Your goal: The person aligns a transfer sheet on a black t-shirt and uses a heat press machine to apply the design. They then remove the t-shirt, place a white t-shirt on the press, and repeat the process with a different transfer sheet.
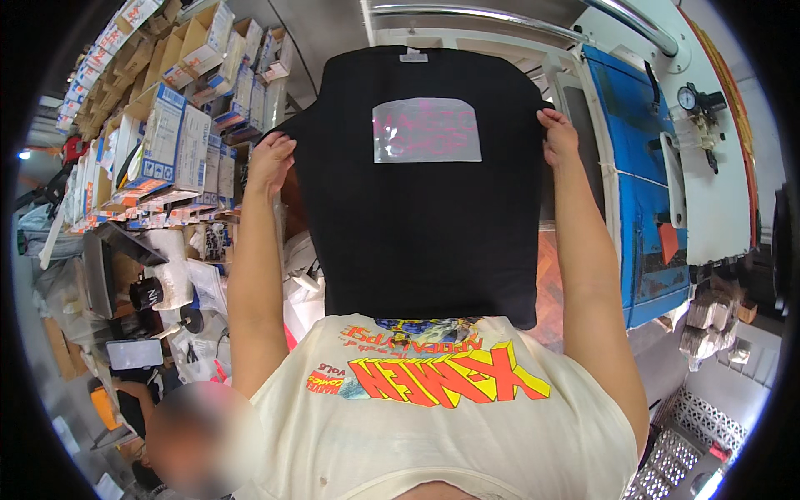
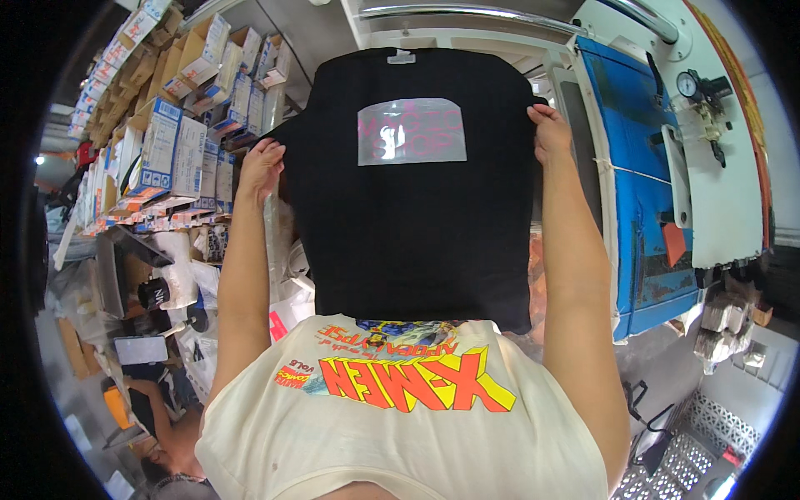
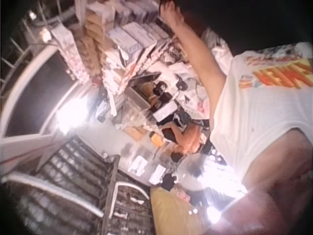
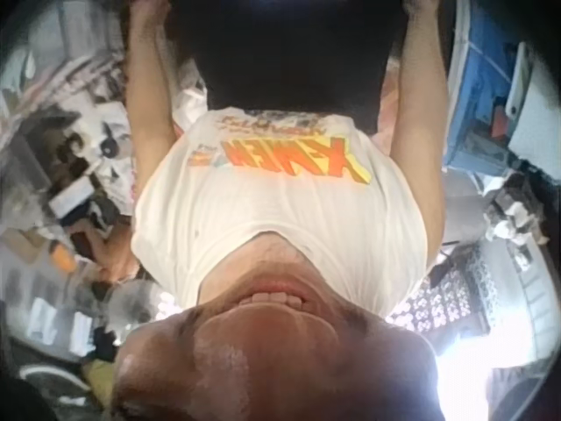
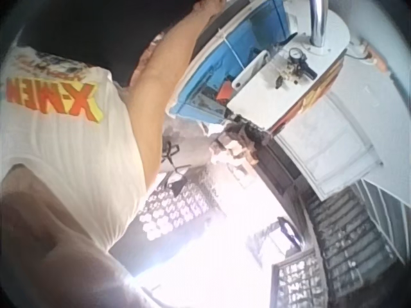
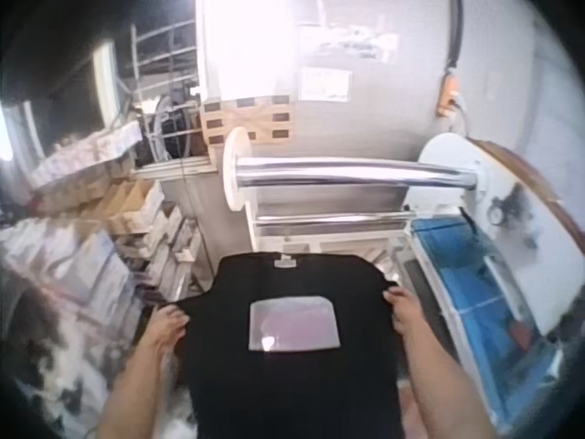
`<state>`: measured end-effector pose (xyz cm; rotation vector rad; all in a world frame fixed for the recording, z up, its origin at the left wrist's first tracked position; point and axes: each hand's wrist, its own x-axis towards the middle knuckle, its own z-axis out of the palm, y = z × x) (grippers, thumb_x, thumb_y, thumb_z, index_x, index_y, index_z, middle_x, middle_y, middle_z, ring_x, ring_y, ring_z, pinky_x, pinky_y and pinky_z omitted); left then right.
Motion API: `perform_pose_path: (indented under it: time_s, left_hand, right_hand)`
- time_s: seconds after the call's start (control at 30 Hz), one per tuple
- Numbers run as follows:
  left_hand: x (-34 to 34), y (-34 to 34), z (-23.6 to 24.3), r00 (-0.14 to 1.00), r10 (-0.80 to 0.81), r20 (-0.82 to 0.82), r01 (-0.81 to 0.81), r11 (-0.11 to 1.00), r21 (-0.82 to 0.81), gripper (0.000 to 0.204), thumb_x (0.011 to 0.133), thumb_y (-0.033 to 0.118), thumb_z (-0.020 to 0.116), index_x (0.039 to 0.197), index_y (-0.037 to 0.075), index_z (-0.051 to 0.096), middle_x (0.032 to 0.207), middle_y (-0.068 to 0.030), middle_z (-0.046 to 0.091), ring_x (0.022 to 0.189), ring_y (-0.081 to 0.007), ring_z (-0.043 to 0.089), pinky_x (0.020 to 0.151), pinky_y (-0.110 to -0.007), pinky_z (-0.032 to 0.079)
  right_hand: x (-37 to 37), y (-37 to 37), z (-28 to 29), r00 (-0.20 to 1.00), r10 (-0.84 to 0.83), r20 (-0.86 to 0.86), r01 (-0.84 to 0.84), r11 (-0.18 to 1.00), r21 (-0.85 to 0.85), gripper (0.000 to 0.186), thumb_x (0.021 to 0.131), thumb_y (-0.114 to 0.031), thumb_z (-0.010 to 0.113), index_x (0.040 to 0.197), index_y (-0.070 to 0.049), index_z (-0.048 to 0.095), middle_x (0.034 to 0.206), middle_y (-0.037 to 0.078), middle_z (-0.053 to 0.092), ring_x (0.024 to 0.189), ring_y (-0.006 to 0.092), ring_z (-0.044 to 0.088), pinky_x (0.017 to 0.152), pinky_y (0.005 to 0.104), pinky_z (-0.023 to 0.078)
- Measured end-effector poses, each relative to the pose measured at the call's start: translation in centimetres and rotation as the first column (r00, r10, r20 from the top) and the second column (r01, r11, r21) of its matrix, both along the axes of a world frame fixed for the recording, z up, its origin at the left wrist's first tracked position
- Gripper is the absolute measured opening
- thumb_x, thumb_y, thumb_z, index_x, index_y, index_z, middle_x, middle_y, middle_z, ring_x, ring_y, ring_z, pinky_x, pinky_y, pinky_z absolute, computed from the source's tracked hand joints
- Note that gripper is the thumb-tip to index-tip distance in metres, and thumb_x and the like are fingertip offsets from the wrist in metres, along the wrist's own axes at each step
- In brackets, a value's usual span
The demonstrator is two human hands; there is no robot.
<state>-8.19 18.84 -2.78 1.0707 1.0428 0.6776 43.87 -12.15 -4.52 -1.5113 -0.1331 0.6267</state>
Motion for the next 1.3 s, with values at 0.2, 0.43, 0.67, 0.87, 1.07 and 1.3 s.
perform_pose_path:
  time_s: [0.2,0.43,0.67,0.87,1.07,1.3]
  left_hand:
    - [3.4,-7.4,3.0,0.804,0.238,-0.545,0.347,0.557,0.754,0.022,0.088,0.006,0.067,0.109,0.002,0.071,0.114,-0.0164,0.068,0.106,-0.0363,0.064,0.096,-0.043,0.051]
    - [7.9,-16.5,2.7,0.894,0.048,-0.445,0.43,0.183,0.884,0.027,0.086,0.005,0.068,0.114,0.004,0.068,0.124,-0.0117,0.063,0.115,-0.0347,0.061,0.109,-0.056,0.042]
    - [8.1,-16.5,1.8,0.838,0.11,-0.535,0.528,0.089,0.845,0.028,0.089,0.009,0.067,0.116,0.006,0.071,0.127,-0.0074,0.065,0.121,-0.0317,0.058,0.111,-0.059,0.04]
    - [8.2,-16.4,1.4,0.831,0.113,-0.544,0.537,0.089,0.839,0.027,0.088,0.009,0.067,0.114,0.005,0.072,0.125,-0.0079,0.067,0.122,-0.0318,0.058,0.111,-0.061,0.039]
    - [8.0,-16.7,1.9,0.824,0.111,-0.555,0.548,0.089,0.832,0.028,0.087,0.009,0.067,0.115,0.005,0.072,0.125,-0.0083,0.067,0.121,-0.032,0.058,0.111,-0.061,0.039]
    - [8.7,-16.1,2.7,0.831,0.099,-0.547,0.533,0.137,0.835,0.023,0.083,0.01,0.069,0.106,0.007,0.073,0.117,-0.009,0.066,0.113,-0.0314,0.059,0.105,-0.059,0.043]
  right_hand:
    - [-9.1,-1.4,5.1,0.303,0.395,0.867,0.25,0.845,-0.473,0.032,0.085,-0.019,0.075,0.112,-0.004,0.067,0.117,0.019,0.065,0.111,0.041,0.06,0.099,0.0479,0.047]
    - [-20.5,-4.2,4.8,0.121,0.542,0.831,-0.138,0.839,-0.527,0.041,0.086,-0.015,0.072,0.124,-0.002,0.061,0.136,0.021,0.055,0.127,0.0402,0.052,0.114,0.0517,0.039]
    - [-21.0,-4.1,4.4,0.043,0.606,0.795,-0.052,0.796,-0.603,0.046,0.09,-0.016,0.066,0.133,-0.004,0.058,0.142,0.014,0.055,0.133,0.0374,0.048,0.119,0.0519,0.034]
    - [-21.2,-4.1,4.4,0.059,0.635,0.771,-0.018,0.772,-0.635,0.045,0.09,-0.018,0.063,0.133,-0.005,0.059,0.141,0.012,0.056,0.134,0.0355,0.048,0.119,0.0515,0.033]
    - [-21.3,-4.1,4.7,0.073,0.64,0.765,-0.027,0.768,-0.64,0.045,0.091,-0.019,0.062,0.133,-0.005,0.059,0.142,0.013,0.055,0.135,0.0356,0.047,0.12,0.0514,0.032]
    - [-20.6,-2.5,6.2,0.066,0.689,0.722,-0.007,0.724,-0.69,0.032,0.089,-0.018,0.062,0.119,-0.008,0.063,0.127,0.011,0.059,0.122,0.0344,0.052,0.108,0.0497,0.04]
